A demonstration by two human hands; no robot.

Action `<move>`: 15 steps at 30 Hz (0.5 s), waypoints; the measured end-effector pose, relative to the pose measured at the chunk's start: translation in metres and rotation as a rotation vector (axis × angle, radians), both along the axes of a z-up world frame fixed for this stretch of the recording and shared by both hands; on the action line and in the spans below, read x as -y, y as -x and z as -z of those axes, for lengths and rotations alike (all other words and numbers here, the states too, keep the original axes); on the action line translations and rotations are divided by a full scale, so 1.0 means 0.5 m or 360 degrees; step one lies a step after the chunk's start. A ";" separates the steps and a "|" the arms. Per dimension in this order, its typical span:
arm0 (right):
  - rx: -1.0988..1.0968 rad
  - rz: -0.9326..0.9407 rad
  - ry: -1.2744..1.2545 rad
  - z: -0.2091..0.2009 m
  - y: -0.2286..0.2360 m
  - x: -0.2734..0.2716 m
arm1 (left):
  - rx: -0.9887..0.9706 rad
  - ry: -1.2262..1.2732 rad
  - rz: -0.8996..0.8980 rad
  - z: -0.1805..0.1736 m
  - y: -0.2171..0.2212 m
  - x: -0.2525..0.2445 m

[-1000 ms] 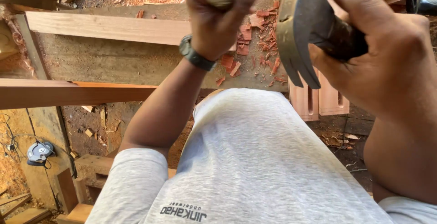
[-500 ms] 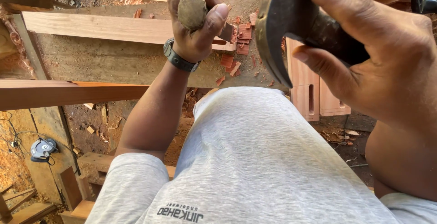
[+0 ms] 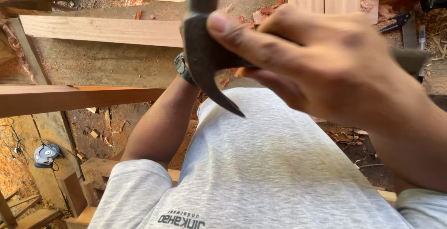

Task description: The person uses a hammer to strike a chisel, carving a rectangular notch into a piece of wood. They repeatedly reposition the chisel and strike it to remove wood chips and deepen the cut.

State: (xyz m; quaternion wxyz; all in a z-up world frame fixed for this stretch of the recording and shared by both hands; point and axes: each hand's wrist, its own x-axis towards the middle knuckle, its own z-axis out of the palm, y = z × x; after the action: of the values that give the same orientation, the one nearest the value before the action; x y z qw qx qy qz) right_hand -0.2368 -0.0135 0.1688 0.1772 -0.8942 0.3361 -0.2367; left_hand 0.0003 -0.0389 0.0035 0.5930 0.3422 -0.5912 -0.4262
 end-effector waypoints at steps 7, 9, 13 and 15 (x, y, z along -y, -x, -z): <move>-0.0478 -0.0084 0.0121 0.018 -0.020 0.019 | 0.0206 0.0164 0.0030 0.009 -0.013 -0.007; -0.0386 -0.0100 0.0121 0.014 -0.012 0.013 | 0.0058 0.0039 0.0195 0.030 -0.031 -0.003; -0.0145 -0.0121 0.0042 0.043 -0.028 0.014 | -0.0171 -0.0235 0.0517 0.062 -0.028 -0.007; -0.0562 -0.0026 0.0204 0.052 -0.032 0.020 | -0.0163 -0.0110 0.0027 0.052 -0.003 -0.008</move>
State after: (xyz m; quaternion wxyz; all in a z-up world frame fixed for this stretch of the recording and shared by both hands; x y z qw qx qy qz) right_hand -0.2207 -0.0233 0.1431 0.0600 -0.9340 0.3389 -0.0956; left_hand 0.0020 -0.0348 -0.0223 0.6067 0.3351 -0.5479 -0.4684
